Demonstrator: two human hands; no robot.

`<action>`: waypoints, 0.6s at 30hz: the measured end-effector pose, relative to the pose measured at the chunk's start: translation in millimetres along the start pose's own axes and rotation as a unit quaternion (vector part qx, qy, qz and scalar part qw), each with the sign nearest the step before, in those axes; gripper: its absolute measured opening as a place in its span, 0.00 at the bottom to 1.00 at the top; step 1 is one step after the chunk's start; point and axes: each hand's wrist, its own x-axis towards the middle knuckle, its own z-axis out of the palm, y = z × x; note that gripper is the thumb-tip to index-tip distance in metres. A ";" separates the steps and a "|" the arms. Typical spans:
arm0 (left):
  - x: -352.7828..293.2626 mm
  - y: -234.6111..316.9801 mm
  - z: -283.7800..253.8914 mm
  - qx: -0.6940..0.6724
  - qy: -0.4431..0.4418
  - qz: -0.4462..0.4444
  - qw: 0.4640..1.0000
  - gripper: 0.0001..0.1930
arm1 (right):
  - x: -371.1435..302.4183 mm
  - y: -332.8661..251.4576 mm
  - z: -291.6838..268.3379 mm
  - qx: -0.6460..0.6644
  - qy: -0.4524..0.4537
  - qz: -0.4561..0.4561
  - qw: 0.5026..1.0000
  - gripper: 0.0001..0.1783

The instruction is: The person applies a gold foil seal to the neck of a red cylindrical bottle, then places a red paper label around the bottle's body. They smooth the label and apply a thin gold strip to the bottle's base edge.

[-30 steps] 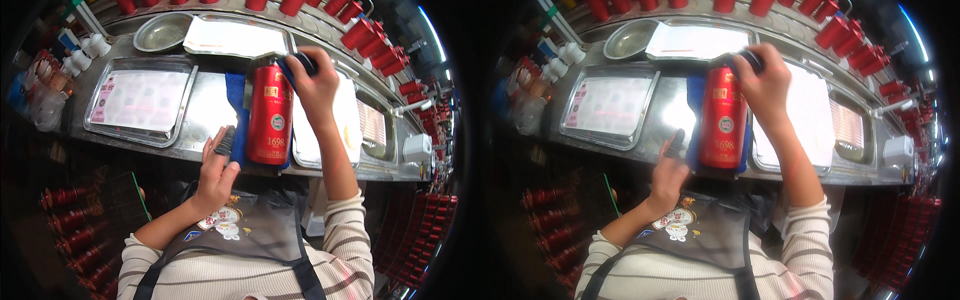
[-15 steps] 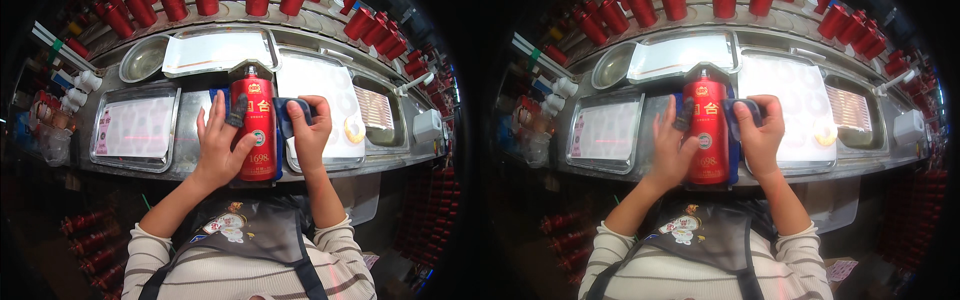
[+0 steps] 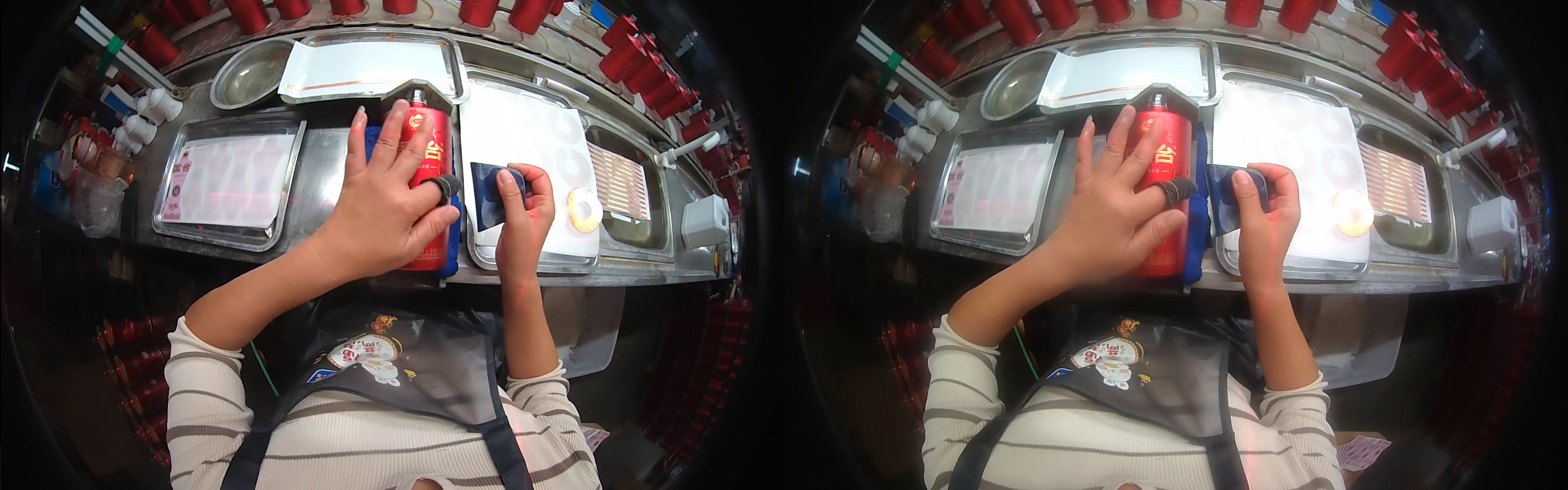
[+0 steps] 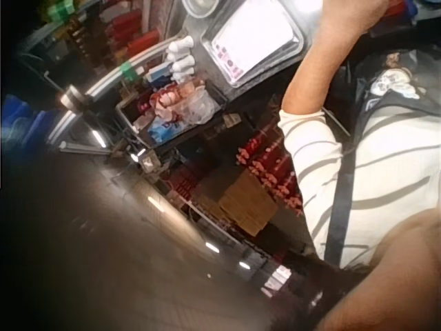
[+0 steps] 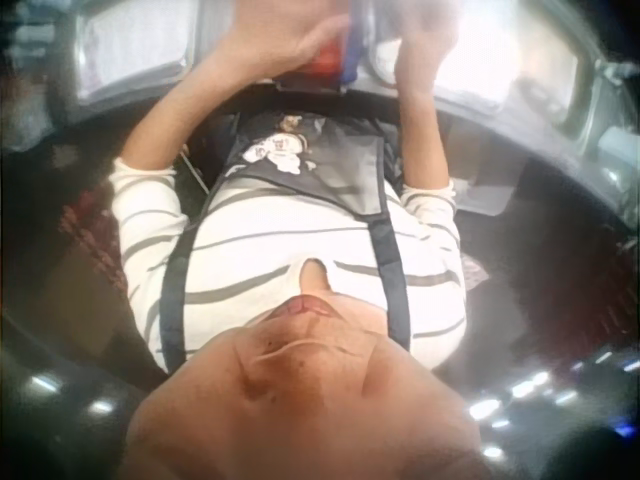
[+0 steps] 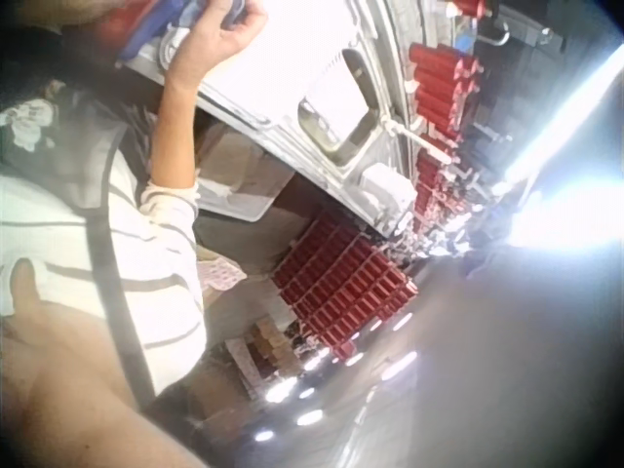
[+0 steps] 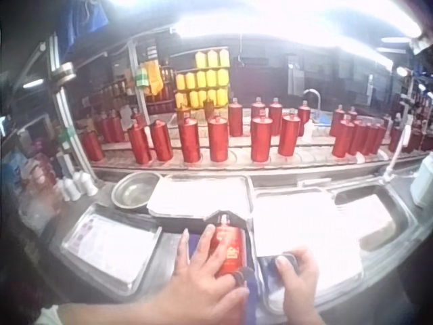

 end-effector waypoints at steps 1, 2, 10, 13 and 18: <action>-6.7 6.8 -2.9 -0.001 -0.015 0.002 1.000 0.18 | -2.3 0.2 -3.2 -0.009 0.002 0.011 1.000 0.09; -13.0 13.9 -8.0 -0.007 -0.049 -0.003 0.999 0.15 | -4.3 -2.3 -3.6 -0.003 -0.012 0.020 1.000 0.09; -115.3 34.8 19.7 -0.185 0.011 -0.206 0.961 0.21 | -55.0 -9.0 -3.2 -0.080 -0.215 0.134 0.964 0.14; -120.4 32.0 33.7 -0.269 0.058 -0.270 0.923 0.26 | -66.5 1.1 0.0 -0.066 -0.219 0.107 0.968 0.17; -94.1 30.2 34.3 -0.362 0.068 -0.278 0.887 0.31 | -61.4 -1.6 -8.9 -0.010 -0.239 0.170 0.956 0.16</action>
